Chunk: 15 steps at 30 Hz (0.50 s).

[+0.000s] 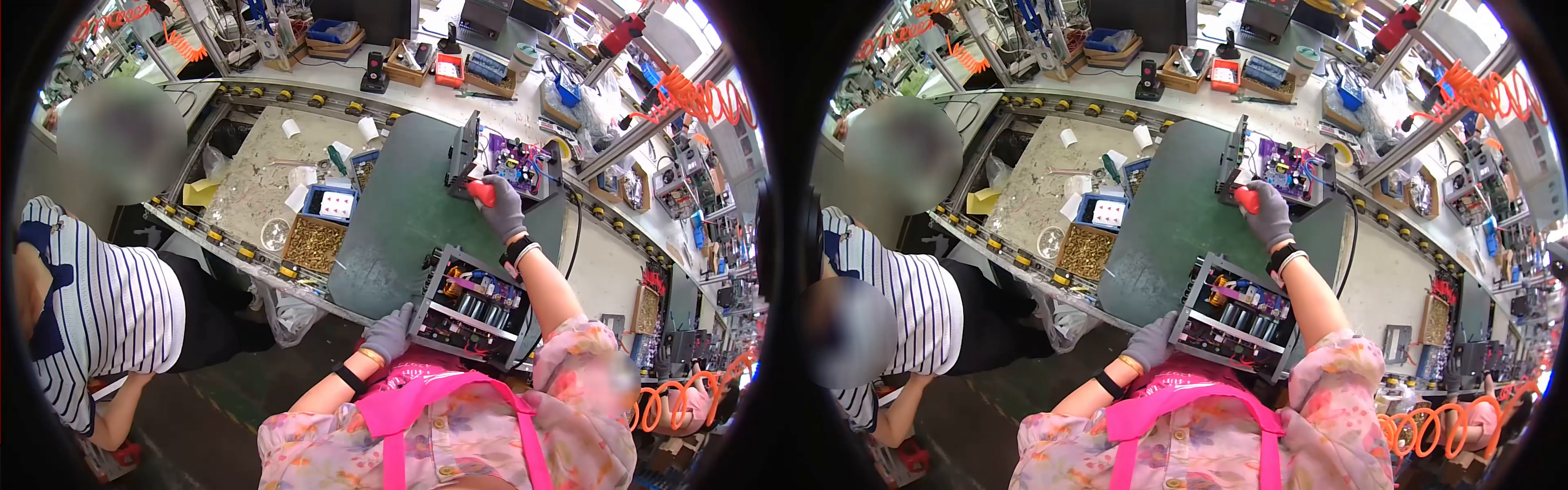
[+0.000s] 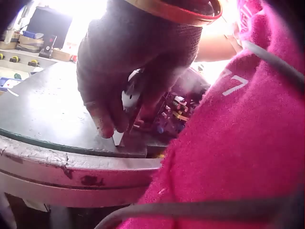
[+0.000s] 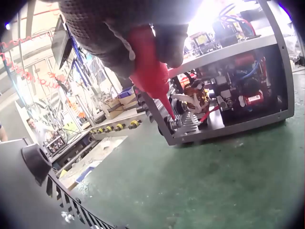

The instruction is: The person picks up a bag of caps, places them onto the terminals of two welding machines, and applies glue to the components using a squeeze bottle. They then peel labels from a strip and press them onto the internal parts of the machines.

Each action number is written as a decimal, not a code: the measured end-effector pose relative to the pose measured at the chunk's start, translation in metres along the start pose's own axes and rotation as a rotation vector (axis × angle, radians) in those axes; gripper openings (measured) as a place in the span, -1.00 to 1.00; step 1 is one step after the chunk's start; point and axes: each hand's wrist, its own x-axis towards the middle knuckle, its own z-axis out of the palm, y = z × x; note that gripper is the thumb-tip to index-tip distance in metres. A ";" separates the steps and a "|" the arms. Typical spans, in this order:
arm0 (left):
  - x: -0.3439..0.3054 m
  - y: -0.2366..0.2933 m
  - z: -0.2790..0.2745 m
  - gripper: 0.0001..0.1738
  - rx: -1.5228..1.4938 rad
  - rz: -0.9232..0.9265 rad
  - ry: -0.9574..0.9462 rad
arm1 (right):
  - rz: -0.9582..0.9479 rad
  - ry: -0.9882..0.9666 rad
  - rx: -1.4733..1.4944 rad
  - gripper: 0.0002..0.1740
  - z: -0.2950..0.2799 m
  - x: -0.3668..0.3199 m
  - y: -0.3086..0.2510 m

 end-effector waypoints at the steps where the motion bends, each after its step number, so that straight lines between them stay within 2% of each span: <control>1: 0.000 0.000 0.001 -0.22 -0.005 0.001 0.005 | -0.008 0.006 -0.002 -0.51 0.001 0.001 0.002; 10: 0.006 -0.003 0.002 -0.43 -0.010 0.043 0.022 | -0.012 0.015 -0.001 -0.53 0.003 -0.002 0.004; 15: 0.007 -0.001 -0.001 -0.47 0.007 0.049 0.028 | 0.026 0.036 0.009 -0.53 0.005 -0.001 0.005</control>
